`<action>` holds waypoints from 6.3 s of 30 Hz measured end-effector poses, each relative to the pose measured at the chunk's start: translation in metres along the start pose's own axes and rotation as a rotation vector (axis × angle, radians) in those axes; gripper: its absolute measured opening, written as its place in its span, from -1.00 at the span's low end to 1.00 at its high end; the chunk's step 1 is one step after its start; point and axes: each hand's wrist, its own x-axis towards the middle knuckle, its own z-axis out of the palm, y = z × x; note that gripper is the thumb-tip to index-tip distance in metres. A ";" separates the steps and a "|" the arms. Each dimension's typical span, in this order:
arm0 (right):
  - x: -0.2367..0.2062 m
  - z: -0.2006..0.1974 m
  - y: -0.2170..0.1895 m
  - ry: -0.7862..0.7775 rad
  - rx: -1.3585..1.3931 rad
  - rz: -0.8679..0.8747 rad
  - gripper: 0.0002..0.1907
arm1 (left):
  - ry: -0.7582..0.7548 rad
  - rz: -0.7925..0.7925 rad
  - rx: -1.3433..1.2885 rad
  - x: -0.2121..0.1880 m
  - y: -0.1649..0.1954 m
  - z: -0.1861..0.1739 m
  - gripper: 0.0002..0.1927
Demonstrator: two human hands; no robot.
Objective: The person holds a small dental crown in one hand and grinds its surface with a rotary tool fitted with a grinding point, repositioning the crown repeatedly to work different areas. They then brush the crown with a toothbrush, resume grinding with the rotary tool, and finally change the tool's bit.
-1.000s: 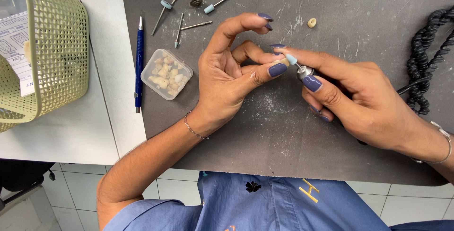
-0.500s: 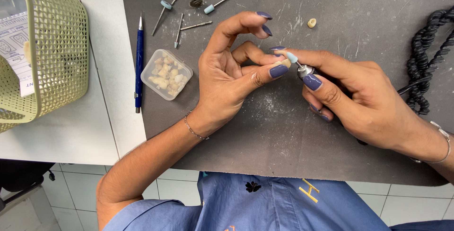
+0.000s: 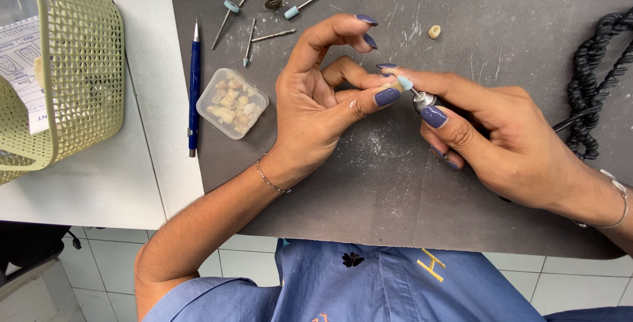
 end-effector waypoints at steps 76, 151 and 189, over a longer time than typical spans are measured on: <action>0.003 -0.003 0.008 -0.078 0.167 -0.001 -0.49 | -0.017 -0.001 -0.002 0.003 -0.002 -0.002 -0.44; 0.003 -0.002 0.008 -0.043 0.135 -0.010 -0.53 | -0.023 -0.002 0.034 0.005 0.000 -0.003 -0.48; 0.002 -0.002 0.009 -0.046 0.138 0.034 -0.54 | -0.041 -0.006 0.041 0.004 0.001 -0.003 -0.49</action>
